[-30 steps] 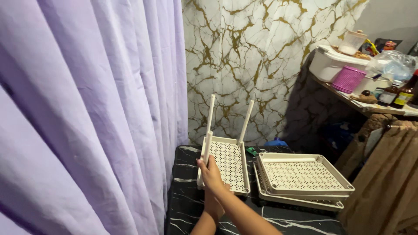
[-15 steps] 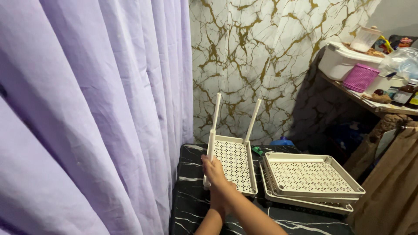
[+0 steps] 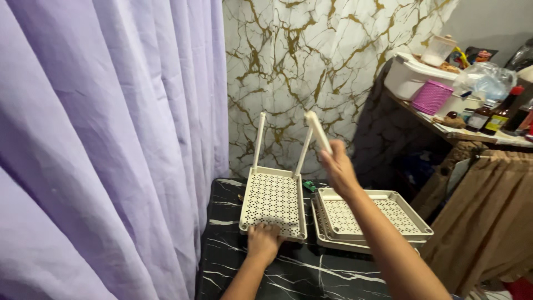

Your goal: The person disassembles a white plastic three-tier rolling rack by removing the trays and vertical support rods, then detaches the caster wheels from the bottom tray. The components are placed on a black marble-patterned table.

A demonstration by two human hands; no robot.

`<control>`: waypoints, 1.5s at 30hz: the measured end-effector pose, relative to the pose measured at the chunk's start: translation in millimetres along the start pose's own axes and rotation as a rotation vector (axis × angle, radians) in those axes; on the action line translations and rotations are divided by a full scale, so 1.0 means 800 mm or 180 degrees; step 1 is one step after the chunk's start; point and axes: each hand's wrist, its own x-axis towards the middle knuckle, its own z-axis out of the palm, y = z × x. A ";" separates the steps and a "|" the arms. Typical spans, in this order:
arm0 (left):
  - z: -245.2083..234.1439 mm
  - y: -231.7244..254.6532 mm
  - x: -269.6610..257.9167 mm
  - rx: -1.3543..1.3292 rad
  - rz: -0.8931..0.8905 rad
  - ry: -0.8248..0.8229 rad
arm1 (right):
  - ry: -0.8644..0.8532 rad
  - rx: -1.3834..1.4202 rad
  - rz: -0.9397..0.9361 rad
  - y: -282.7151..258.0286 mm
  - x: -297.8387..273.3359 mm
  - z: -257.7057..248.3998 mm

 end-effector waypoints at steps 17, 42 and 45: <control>-0.007 0.010 -0.002 -0.0039 -0.0110 -0.0089 | -0.0774 -0.4112 0.0750 0.216 -0.124 -0.132; -0.005 0.024 0.012 -0.1027 -0.1185 -0.0343 | -0.1815 -0.2648 -0.0355 0.109 -0.231 0.108; 0.001 -0.010 0.020 -0.1531 -0.1573 0.0163 | -0.1712 -0.2882 -0.0416 0.125 -0.235 0.118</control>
